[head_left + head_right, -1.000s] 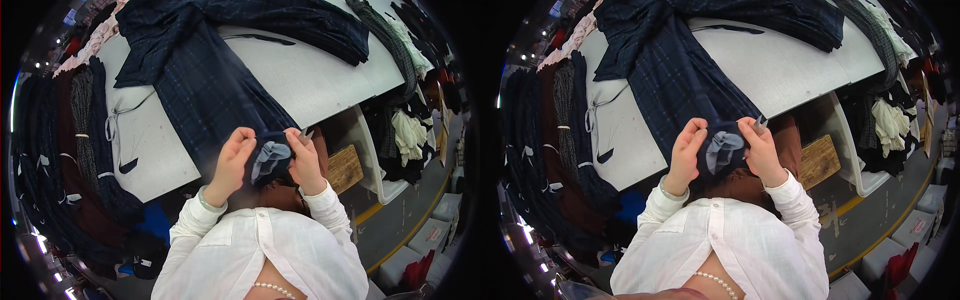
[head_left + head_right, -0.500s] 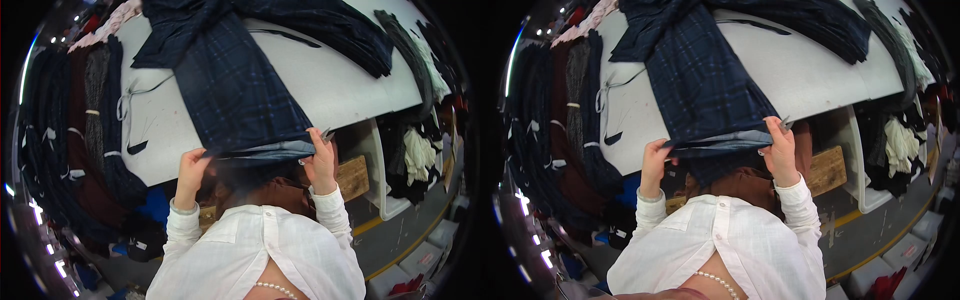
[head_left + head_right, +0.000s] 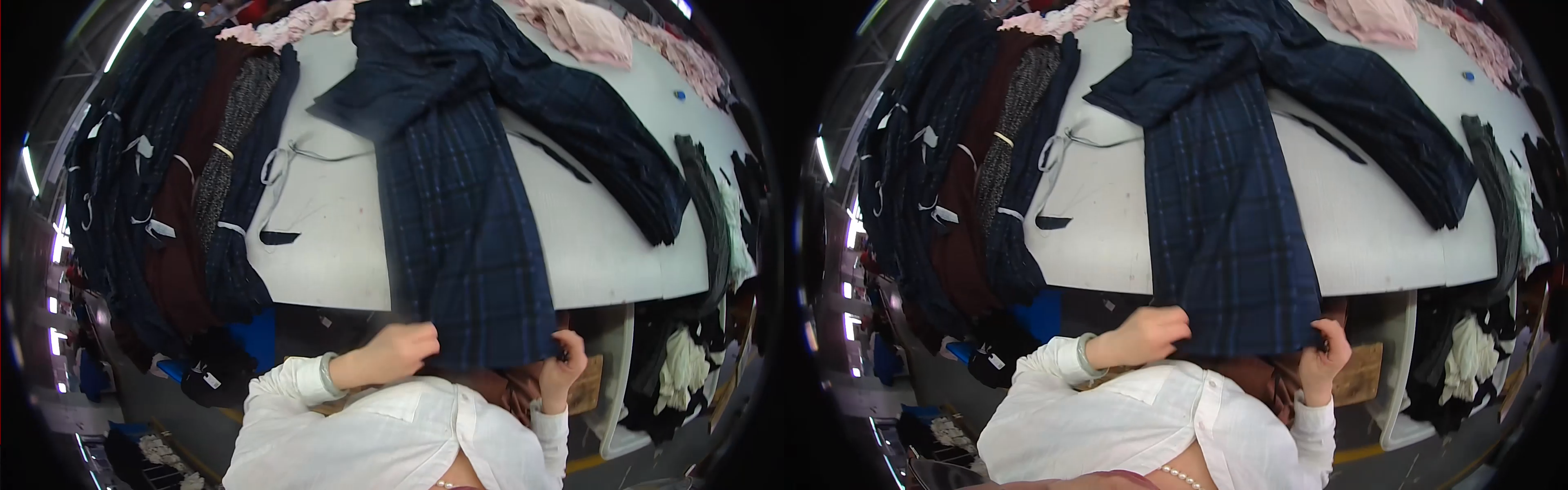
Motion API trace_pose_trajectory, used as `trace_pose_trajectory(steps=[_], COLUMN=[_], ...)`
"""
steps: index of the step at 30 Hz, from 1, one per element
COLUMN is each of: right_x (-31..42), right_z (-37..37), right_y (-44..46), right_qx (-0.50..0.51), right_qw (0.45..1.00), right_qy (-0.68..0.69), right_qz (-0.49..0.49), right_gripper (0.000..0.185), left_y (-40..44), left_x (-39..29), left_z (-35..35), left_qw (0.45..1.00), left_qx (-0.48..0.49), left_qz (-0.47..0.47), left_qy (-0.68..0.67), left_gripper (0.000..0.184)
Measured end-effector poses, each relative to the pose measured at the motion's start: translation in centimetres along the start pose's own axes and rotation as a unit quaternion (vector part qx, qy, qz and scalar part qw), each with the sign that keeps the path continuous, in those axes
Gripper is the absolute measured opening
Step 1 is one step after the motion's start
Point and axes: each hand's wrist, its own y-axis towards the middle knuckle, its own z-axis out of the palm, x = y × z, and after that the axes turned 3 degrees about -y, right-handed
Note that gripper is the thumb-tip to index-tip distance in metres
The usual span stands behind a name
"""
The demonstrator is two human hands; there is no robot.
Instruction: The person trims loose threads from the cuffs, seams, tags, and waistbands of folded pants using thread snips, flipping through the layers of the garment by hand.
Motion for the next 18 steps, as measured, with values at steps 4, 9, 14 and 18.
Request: trace_pose_trajectory(steps=[4, 9, 14, 18], right_x=[-5.0, -2.5, -0.6, 1.1], right_z=[-1.6, -2.5, -0.2, 0.8], right_y=[-1.7, -0.4, 0.6, 1.3], right_qx=[0.202, 0.043, 0.063, 0.073], right_qw=[0.972, 0.989, 0.981, 0.955], right_qy=[-0.118, -0.018, 0.061, 0.17], right_qz=[-0.009, 0.143, 0.172, 0.231], right_gripper=[0.017, 0.013, 0.011, 0.011], left_y=[1.5, 9.4, 14.3, 16.8], left_x=[4.6, 22.7, 40.6, 35.4], left_z=[-4.2, -15.0, -18.1, -18.2], left_qw=[0.946, 0.831, 0.702, 0.627], left_qx=[0.2, -0.411, -0.35, -0.586], left_qz=[-0.084, -0.251, -0.398, -0.136], left_qy=[-0.241, -0.278, -0.477, -0.495], left_gripper=[0.016, 0.019, 0.024, 0.011])
